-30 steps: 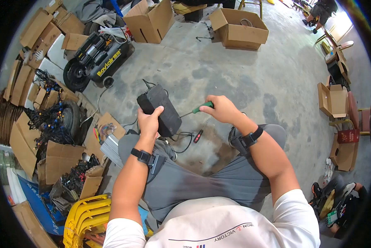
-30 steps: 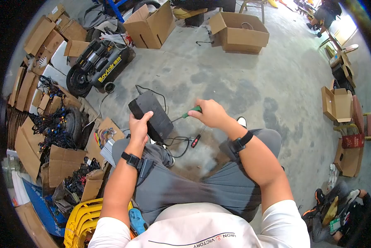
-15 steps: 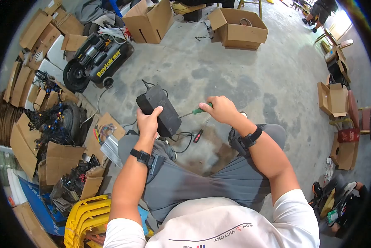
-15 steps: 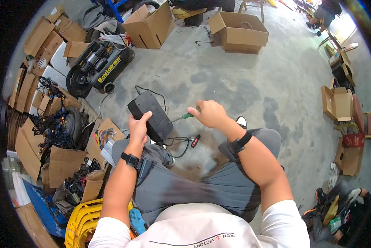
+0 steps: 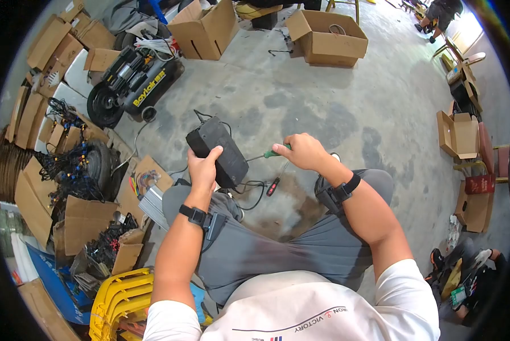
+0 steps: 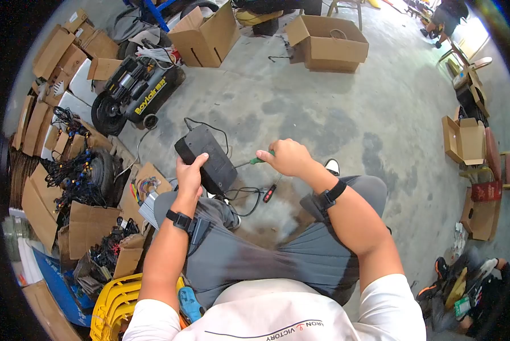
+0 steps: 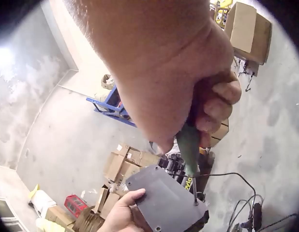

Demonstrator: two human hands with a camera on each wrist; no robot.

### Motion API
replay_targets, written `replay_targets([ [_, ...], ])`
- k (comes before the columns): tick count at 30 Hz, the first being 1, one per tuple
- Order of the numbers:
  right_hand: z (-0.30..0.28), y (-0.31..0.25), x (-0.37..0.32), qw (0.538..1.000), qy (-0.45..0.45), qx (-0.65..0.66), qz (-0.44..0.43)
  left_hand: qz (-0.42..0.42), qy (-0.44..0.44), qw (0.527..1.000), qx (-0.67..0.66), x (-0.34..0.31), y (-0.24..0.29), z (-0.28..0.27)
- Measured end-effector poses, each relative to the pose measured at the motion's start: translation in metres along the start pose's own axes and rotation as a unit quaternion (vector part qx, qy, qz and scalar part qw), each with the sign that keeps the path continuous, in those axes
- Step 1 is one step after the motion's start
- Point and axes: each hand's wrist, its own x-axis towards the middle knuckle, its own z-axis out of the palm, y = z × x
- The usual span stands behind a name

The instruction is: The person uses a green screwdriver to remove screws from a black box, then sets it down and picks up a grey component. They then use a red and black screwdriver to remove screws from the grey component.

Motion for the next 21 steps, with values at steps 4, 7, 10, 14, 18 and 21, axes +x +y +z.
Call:
replay_targets([
  [4,-0.001,0.013,-0.001,0.987,0.041,0.1,-0.121,0.002,-0.002,1.0,-0.017,0.001,0.0,-0.001],
  [7,0.002,0.013,0.003,0.981,0.049,0.105,-0.154,-0.001,0.003,1.0,-0.004,0.0,0.001,-0.002],
  [10,0.003,0.001,0.006,0.997,0.036,0.043,-0.056,0.004,-0.008,1.0,-0.006,0.002,-0.001,-0.003],
  [14,0.009,0.006,0.005,0.996,0.042,0.062,-0.039,0.009,-0.011,0.999,-0.031,0.001,0.0,-0.002],
  [18,0.007,0.017,0.006,0.967,0.069,0.144,-0.196,0.004,0.006,1.0,-0.027,-0.001,0.002,-0.002],
  [21,0.004,0.007,0.005,0.983,0.078,0.096,-0.132,0.002,-0.004,1.0,-0.023,-0.001,0.003,0.0],
])
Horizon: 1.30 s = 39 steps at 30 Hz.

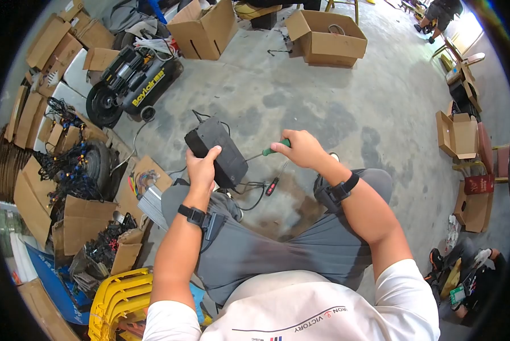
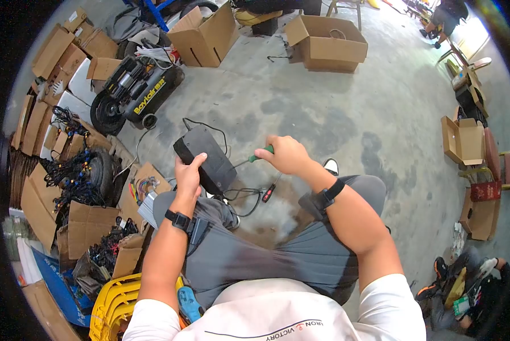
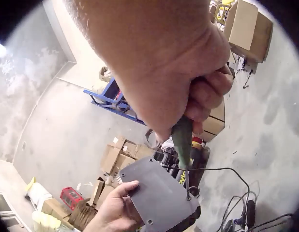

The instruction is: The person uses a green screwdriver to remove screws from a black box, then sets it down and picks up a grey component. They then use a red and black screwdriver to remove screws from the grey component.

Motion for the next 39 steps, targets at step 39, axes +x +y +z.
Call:
replay_targets([
  [39,-0.003,0.003,-0.002,0.998,-0.048,-0.003,-0.031,0.0,0.008,0.999,0.036,0.001,-0.003,0.001],
])
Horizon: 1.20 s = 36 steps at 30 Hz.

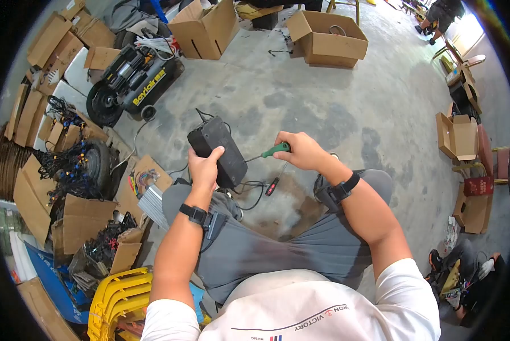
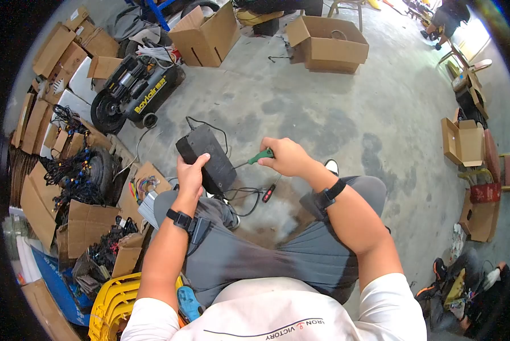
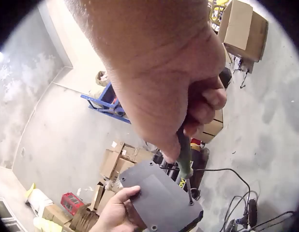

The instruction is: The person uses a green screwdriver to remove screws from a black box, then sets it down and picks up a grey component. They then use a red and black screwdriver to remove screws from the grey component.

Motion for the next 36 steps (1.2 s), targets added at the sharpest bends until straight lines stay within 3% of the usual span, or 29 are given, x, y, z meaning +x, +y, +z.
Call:
replay_targets([
  [8,-0.002,-0.006,0.002,0.991,-0.021,-0.076,0.105,0.008,-0.014,1.0,-0.02,-0.003,0.003,0.001],
  [12,0.002,0.0,-0.003,0.997,0.027,-0.046,0.049,0.005,0.006,1.0,-0.028,-0.001,0.002,0.001],
  [14,0.002,0.006,-0.004,0.997,0.043,0.011,-0.06,0.001,0.008,1.0,0.0,-0.002,0.004,0.002],
  [18,-0.002,0.0,-0.003,0.997,0.033,-0.017,-0.067,0.035,-0.009,0.999,0.004,-0.003,0.001,0.001],
  [20,-0.004,-0.007,-0.003,0.998,-0.008,-0.037,0.04,0.02,-0.012,1.0,0.005,-0.005,0.003,0.001],
  [24,0.002,-0.004,-0.001,0.995,-0.009,-0.065,0.081,0.006,-0.007,1.0,0.005,-0.004,0.001,-0.001],
  [28,-0.001,-0.006,-0.001,0.995,-0.005,-0.072,0.073,0.01,-0.003,0.999,-0.037,-0.003,0.0,0.0],
  [30,-0.004,-0.004,-0.004,0.999,0.005,0.043,-0.002,0.007,0.004,1.0,-0.023,-0.001,-0.001,-0.001],
  [31,-0.003,0.0,-0.004,0.999,0.002,0.042,-0.003,0.005,0.009,1.0,-0.009,-0.001,-0.001,-0.001],
  [33,0.001,0.005,-0.001,0.995,0.037,0.003,-0.091,0.007,0.005,1.0,-0.018,-0.003,0.001,0.001],
  [36,0.002,0.002,-0.003,0.998,0.033,-0.037,-0.04,0.014,-0.007,1.0,-0.016,-0.005,0.001,0.002],
])
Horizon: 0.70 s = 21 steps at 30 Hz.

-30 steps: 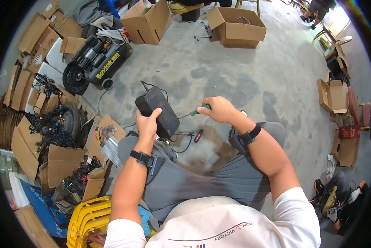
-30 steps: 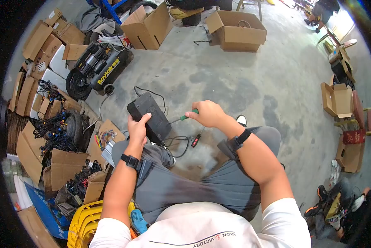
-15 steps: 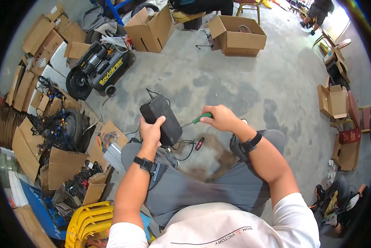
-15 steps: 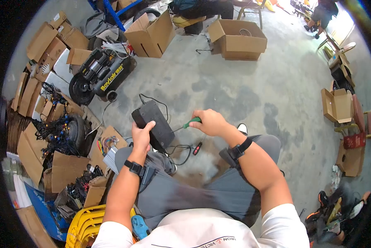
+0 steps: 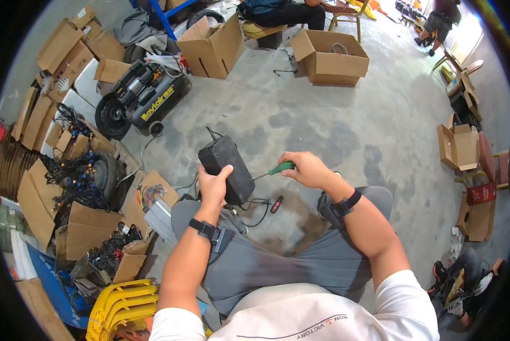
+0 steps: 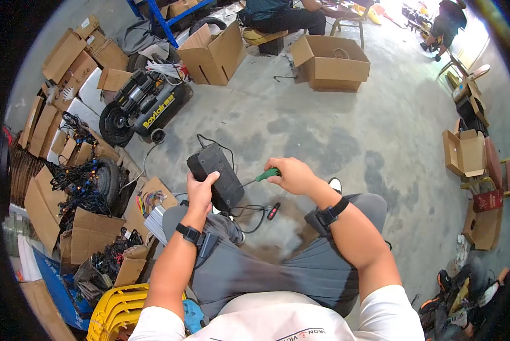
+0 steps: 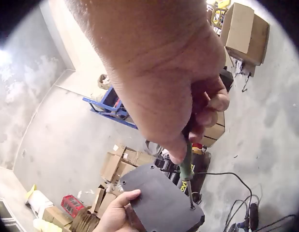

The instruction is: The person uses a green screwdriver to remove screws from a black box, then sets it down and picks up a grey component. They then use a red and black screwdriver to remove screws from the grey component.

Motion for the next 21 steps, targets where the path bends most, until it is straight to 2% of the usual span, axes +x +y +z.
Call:
replay_targets([
  [1,-0.001,-0.001,0.0,1.0,0.001,0.0,0.001,0.004,-0.005,1.0,0.01,-0.001,0.0,0.0],
  [3,-0.002,-0.003,0.0,0.997,-0.03,-0.015,0.065,0.007,-0.006,1.0,0.006,-0.001,-0.001,0.0],
  [9,0.002,0.0,0.003,0.994,-0.04,-0.021,0.1,-0.006,-0.005,1.0,-0.001,0.004,-0.005,-0.006],
  [13,0.0,-0.002,-0.003,0.998,0.006,0.027,0.06,0.011,0.012,1.0,0.0,0.005,-0.007,-0.003],
  [15,0.002,0.007,-0.001,0.999,0.023,0.024,-0.026,0.013,0.02,1.0,0.002,0.003,-0.004,-0.001],
  [17,0.005,0.01,0.001,0.999,0.024,0.02,-0.028,0.013,0.026,1.0,0.004,0.002,-0.004,-0.001],
  [19,0.003,0.006,0.0,0.999,0.028,0.017,-0.03,0.006,-0.019,1.0,-0.01,0.004,-0.005,-0.004],
  [21,0.0,-0.002,0.0,0.999,-0.013,-0.011,0.044,0.003,-0.017,1.0,0.0,0.003,-0.003,-0.005],
])
